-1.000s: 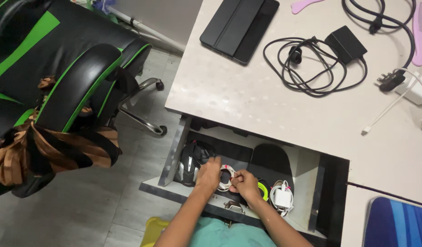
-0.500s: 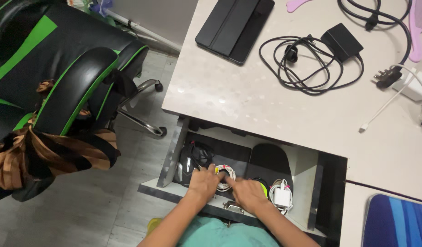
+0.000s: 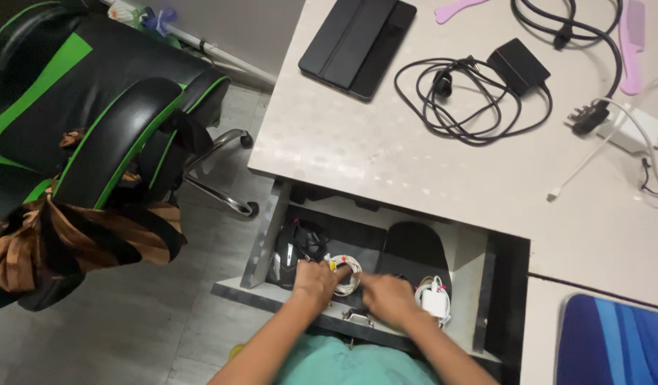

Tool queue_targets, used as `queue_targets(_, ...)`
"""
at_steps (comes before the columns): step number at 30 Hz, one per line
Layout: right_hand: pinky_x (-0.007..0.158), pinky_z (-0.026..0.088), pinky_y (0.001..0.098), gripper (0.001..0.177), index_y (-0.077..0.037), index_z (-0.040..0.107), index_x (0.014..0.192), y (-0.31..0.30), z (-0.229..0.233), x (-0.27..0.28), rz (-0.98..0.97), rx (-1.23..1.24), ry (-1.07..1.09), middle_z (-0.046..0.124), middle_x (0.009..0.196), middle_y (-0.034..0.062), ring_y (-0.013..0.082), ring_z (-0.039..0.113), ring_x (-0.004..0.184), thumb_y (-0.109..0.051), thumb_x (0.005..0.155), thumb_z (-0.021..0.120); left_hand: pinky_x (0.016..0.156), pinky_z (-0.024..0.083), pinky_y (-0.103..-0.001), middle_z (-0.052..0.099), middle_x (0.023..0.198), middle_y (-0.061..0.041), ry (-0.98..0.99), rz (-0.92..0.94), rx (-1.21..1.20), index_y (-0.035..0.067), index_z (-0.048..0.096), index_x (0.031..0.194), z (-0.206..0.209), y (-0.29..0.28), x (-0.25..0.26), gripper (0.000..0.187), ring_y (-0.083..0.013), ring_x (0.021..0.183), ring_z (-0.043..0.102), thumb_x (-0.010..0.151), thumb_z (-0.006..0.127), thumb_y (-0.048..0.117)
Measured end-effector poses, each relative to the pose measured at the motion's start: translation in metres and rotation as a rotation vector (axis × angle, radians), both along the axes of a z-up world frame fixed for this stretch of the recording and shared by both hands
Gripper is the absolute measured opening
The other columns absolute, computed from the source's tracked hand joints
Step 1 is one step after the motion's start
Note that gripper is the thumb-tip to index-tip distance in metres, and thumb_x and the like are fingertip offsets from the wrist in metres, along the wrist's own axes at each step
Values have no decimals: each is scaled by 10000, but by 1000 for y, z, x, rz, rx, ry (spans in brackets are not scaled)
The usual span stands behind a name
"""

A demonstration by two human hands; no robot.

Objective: The person coils a white charging cable with a green tie and places it into a drawer. They then pick up a white power adapter, coil its cable, and place it into the same drawer.

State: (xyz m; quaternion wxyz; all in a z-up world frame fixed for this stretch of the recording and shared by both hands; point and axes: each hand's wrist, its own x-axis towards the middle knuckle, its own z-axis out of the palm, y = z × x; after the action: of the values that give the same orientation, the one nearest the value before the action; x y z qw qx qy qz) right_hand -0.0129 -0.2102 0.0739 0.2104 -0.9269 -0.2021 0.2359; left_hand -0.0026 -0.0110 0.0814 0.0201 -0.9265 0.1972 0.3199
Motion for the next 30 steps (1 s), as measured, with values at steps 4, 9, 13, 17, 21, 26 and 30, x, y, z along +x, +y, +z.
queue_targets(4, 807, 564, 418, 167, -98, 781, 961, -67, 6, 13, -346, 231, -267, 726, 952, 134, 310, 709, 878, -147, 826, 696, 766, 562, -453, 693, 1115, -128, -188, 177, -277, 235, 593, 1316, 15, 2, -6, 508, -323, 973, 711, 835, 679, 96)
queue_targets(9, 896, 446, 499, 144, -186, 798, 919, -95, 9, 19, -157, -221, -204, 695, 995, 56, 246, 637, 1045, -181, 786, 742, 746, 551, -490, 723, 941, -143, -350, 296, -555, 104, 724, 969, 24, -34, -25, 116, -347, 895, 703, 883, 661, 152)
queue_targets(13, 979, 390, 517, 119, -222, 809, 887, -72, 17, 0, 23, -400, -83, 682, 1047, 16, 209, 591, 1144, -241, 779, 764, 755, 536, -492, 717, 892, -149, -409, 350, -651, 84, 715, 901, 29, -57, -53, 103, -350, 866, 688, 859, 638, 138)
queue_targets(17, 1003, 366, 543, 219, -214, 780, 1003, -67, 16, -15, 252, -487, -61, 636, 1138, 73, 263, 552, 1183, -160, 802, 711, 802, 517, -492, 713, 874, -162, -440, 419, -731, 51, 696, 852, 31, -57, -70, 135, -368, 879, 665, 886, 629, 163)
queue_targets(21, 1036, 328, 603, 234, -147, 761, 1032, -73, -5, -23, 343, -461, -187, 629, 1159, 118, 295, 532, 1188, -94, 834, 649, 847, 506, -499, 719, 884, -172, -437, 462, -743, 36, 690, 832, 31, -59, -72, 169, -382, 909, 659, 896, 614, 173)
queue_targets(26, 1063, 311, 610, 209, -134, 762, 1035, -75, -10, -24, 392, -426, -187, 612, 1209, 123, 291, 506, 1226, -138, 849, 668, 882, 501, -481, 725, 946, -172, -383, 509, -775, 38, 724, 904, 32, -59, -73, 181, -376, 968, 660, 884, 596, 164)
queue_targets(30, 1046, 310, 582, 311, -146, 746, 1082, -72, 15, -25, 272, -301, -78, 591, 1207, 112, 279, 483, 1221, -250, 788, 742, 898, 499, -469, 708, 1005, -201, -454, 593, -813, 26, 730, 1017, 24, -56, -74, 229, -383, 994, 656, 913, 592, 175)
